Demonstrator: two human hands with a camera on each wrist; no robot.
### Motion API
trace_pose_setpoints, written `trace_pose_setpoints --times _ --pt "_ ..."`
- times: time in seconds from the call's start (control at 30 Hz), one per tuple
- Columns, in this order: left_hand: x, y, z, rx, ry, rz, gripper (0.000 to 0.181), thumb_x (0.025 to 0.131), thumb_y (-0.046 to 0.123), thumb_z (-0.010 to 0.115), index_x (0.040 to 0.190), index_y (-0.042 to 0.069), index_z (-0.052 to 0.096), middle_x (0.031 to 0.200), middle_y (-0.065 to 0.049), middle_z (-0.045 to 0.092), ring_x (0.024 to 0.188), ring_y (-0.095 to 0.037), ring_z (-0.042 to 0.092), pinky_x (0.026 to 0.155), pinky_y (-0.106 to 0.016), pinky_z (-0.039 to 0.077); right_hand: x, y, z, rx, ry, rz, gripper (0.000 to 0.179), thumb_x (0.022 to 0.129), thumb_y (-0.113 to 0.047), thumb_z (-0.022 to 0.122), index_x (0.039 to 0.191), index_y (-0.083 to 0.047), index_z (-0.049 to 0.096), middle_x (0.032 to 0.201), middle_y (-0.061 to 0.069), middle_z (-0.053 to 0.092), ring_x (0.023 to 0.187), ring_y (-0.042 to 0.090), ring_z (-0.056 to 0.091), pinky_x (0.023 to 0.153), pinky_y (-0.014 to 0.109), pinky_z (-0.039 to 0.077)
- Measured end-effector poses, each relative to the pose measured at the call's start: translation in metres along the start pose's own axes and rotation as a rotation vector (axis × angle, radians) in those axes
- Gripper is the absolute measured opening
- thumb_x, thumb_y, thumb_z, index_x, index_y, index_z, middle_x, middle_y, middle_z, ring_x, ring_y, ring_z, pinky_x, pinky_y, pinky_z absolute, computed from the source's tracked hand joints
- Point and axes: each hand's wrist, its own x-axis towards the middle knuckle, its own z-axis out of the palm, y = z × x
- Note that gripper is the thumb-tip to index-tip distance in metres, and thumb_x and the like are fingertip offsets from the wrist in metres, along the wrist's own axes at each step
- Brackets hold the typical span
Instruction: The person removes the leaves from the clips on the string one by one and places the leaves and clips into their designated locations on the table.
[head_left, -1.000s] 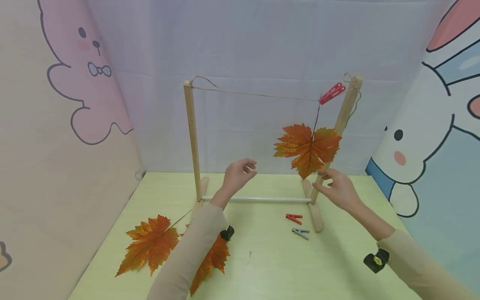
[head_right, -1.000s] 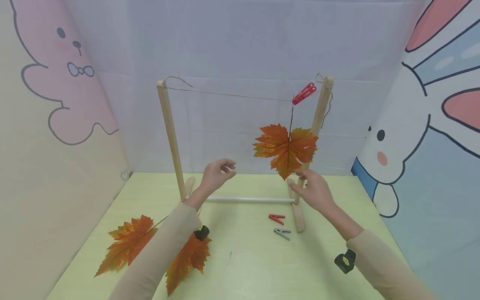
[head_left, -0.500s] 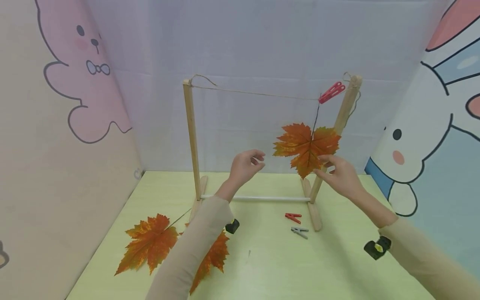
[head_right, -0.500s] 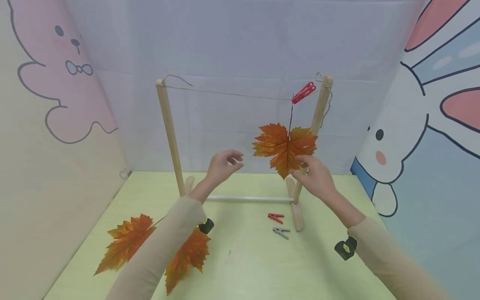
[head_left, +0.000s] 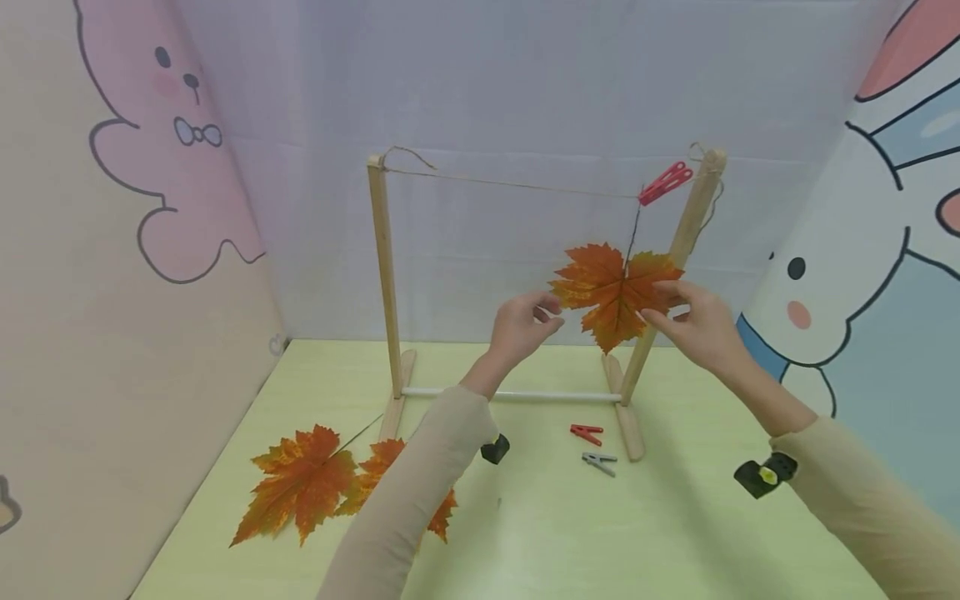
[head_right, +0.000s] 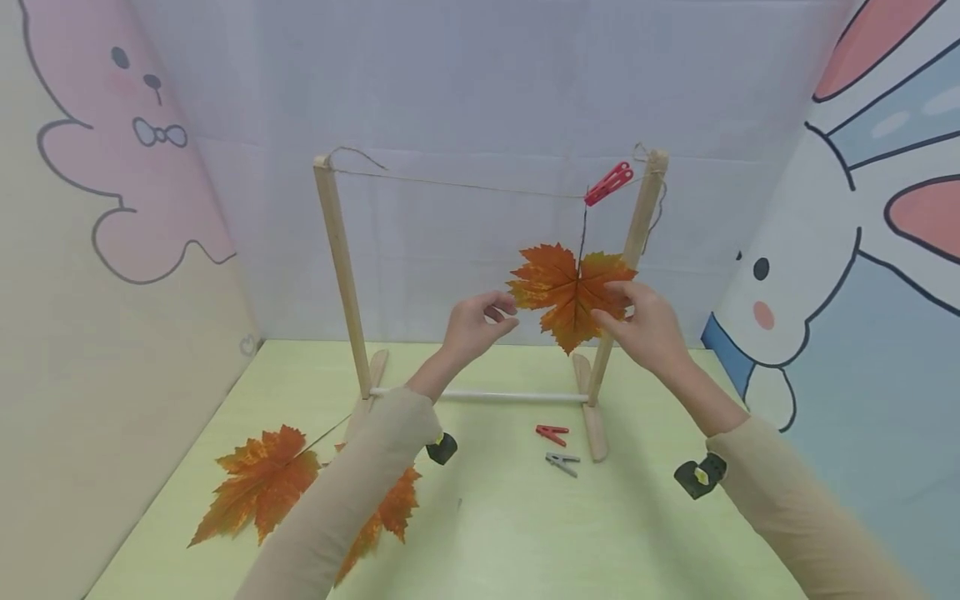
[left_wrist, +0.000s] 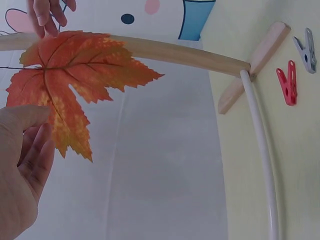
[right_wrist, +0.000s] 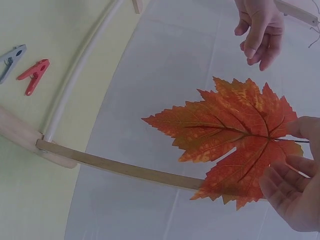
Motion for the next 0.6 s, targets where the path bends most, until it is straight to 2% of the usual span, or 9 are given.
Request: trace_pose_setpoints --times 0.07,0.13,0.33,0.6 --pt "0.004 0.005 0.004 0.0 0.019 0.015 0.024 0.082 0.014 0.067 0.105 0.008 0.065 0.094 -0.002 0.067 0.076 -0.012 0.063 0.068 -0.018 0.048 0.0 0.0 -0.002 0.001 0.003 -0.002 0.04 0.085 -0.015 0.064 0.117 0.007 0.054 0.102 0.022 0.06 0.09 0.032 0.056 0.066 0.011 0.044" --pt "0.009 0.011 0.007 -0.008 0.041 0.028 0.024 0.081 0.012 0.067 0.105 0.008 0.064 0.094 -0.003 0.067 0.076 -0.011 0.063 0.068 -0.017 0.047 -0.001 0.0 -0.002 0.006 0.004 -0.005 0.04 0.085 -0.016 0.064 0.117 0.007 0.054 0.101 0.022 0.059 0.09 0.032 0.056 0.064 0.002 0.036" --pt "0.022 0.033 0.012 -0.069 0.112 0.042 0.027 0.08 0.01 0.068 0.106 0.009 0.064 0.096 -0.003 0.067 0.078 -0.012 0.063 0.068 -0.014 0.046 -0.001 -0.001 -0.003 0.019 0.014 -0.015 0.038 0.084 -0.014 0.064 0.115 0.007 0.055 0.101 0.023 0.06 0.089 0.033 0.056 0.064 0.0 0.034" --pt "0.035 0.057 0.021 -0.159 0.187 -0.003 0.031 0.08 0.014 0.069 0.11 0.011 0.063 0.102 -0.001 0.066 0.081 -0.01 0.063 0.069 -0.013 0.046 0.003 -0.005 -0.009 0.046 0.018 -0.027 0.038 0.085 -0.013 0.064 0.116 0.006 0.055 0.105 0.023 0.059 0.09 0.033 0.056 0.064 -0.001 0.035"
